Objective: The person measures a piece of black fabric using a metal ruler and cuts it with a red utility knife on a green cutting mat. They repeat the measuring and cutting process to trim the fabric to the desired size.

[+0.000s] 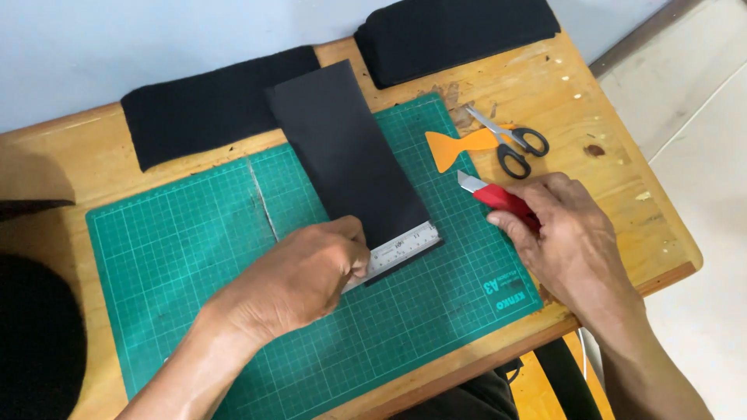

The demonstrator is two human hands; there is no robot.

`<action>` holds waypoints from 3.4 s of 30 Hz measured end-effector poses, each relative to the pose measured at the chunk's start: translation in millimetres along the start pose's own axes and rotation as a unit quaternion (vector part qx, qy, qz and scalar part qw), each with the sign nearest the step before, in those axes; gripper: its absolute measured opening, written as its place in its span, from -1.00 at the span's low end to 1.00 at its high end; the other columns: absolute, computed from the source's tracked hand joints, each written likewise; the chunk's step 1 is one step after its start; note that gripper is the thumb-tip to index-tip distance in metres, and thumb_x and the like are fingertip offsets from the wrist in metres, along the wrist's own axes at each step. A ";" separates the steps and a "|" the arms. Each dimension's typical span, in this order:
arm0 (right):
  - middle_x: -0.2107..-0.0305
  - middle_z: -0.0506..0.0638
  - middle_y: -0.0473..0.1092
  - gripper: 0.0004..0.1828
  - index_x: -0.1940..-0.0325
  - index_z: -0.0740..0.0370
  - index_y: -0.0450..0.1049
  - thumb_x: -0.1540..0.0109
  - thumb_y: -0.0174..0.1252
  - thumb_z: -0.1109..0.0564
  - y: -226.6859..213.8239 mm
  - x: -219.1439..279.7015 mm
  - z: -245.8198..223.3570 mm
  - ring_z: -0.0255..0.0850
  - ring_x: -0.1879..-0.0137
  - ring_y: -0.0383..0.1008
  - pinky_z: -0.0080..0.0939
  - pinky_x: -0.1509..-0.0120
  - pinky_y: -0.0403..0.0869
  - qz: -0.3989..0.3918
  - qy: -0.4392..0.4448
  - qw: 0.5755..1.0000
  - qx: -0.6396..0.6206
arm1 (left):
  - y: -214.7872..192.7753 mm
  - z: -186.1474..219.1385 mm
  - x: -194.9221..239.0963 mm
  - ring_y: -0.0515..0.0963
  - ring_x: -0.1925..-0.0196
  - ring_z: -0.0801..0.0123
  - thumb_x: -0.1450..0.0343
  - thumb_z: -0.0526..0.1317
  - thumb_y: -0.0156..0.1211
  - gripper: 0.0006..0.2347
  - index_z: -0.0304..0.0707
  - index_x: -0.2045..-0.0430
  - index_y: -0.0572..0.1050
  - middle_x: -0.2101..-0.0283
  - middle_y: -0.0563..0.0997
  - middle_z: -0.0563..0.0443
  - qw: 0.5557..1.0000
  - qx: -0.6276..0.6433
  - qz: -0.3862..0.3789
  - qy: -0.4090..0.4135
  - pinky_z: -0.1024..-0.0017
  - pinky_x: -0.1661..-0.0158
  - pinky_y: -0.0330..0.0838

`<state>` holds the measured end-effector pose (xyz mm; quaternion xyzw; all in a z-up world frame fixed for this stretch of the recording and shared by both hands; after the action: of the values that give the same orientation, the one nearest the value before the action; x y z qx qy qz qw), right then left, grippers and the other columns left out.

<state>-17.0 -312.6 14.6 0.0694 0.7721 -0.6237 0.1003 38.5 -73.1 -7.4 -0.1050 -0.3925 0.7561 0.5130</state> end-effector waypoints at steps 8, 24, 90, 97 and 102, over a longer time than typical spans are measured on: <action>0.09 0.20 0.42 -0.49 -0.46 0.19 0.29 -0.41 -0.05 0.07 -3.8 7.3 -32.0 -0.02 0.23 0.52 0.10 0.24 0.65 -0.063 0.016 0.997 -0.036 | -1.0 -4.2 -1.1 0.45 0.48 0.35 -0.29 -0.56 0.05 -0.73 -0.20 0.80 0.36 0.45 0.45 0.10 0.999 0.011 0.029 0.021 0.38 0.50 0.29; 0.44 -0.19 0.50 -0.54 -0.26 -0.07 0.54 -0.27 0.07 0.03 46.1 67.6 -102.1 -0.36 0.49 0.40 -0.32 0.40 0.44 -0.233 0.228 0.850 -0.414 | -7.1 -8.5 -2.3 0.68 0.40 0.35 -0.39 -0.46 0.18 -0.82 -0.25 0.62 0.62 0.37 0.64 0.03 0.994 0.072 0.077 0.038 0.48 0.48 0.52; 0.36 -0.10 0.36 -0.58 -0.22 0.13 0.54 -0.32 0.02 0.05 34.9 62.8 -123.6 -0.34 0.48 0.48 -0.34 0.37 0.48 -0.130 0.121 0.890 -0.421 | -5.6 -16.2 -5.7 0.67 0.17 0.29 -0.39 -0.44 0.17 -0.77 -0.12 0.18 0.67 0.17 0.64 0.04 0.998 0.048 0.024 -0.025 0.39 0.29 0.57; 0.37 -0.11 0.36 -0.59 -0.23 0.14 0.53 -0.32 0.02 0.07 34.0 62.1 -124.2 -0.34 0.46 0.49 -0.34 0.35 0.49 -0.127 0.114 0.892 -0.419 | -5.6 -17.0 -6.0 0.67 0.16 0.29 -0.40 -0.42 0.17 -0.77 -0.09 0.18 0.68 0.16 0.64 0.05 0.998 0.050 0.018 -0.039 0.40 0.30 0.56; 0.29 -0.11 0.41 -0.58 -0.23 0.14 0.53 -0.31 0.03 0.06 36.0 64.0 -123.0 -0.35 0.45 0.49 -0.34 0.35 0.49 -0.129 0.122 0.886 -0.428 | -6.1 -15.3 -5.3 0.67 0.15 0.30 -0.41 -0.43 0.14 -0.77 -0.09 0.19 0.68 0.16 0.64 0.06 0.998 0.054 0.018 -0.032 0.40 0.31 0.57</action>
<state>-79.2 -186.0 -10.2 -0.0046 0.9724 -0.2266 -0.0559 53.7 -69.2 -14.7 -0.0603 -0.3652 0.7882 0.4917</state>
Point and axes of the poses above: each hand's wrist, its own x-axis away from the middle knuckle, its own y-axis out of the palm, z = x × y, the point moved 8 cm from there along -x, towards the middle knuckle
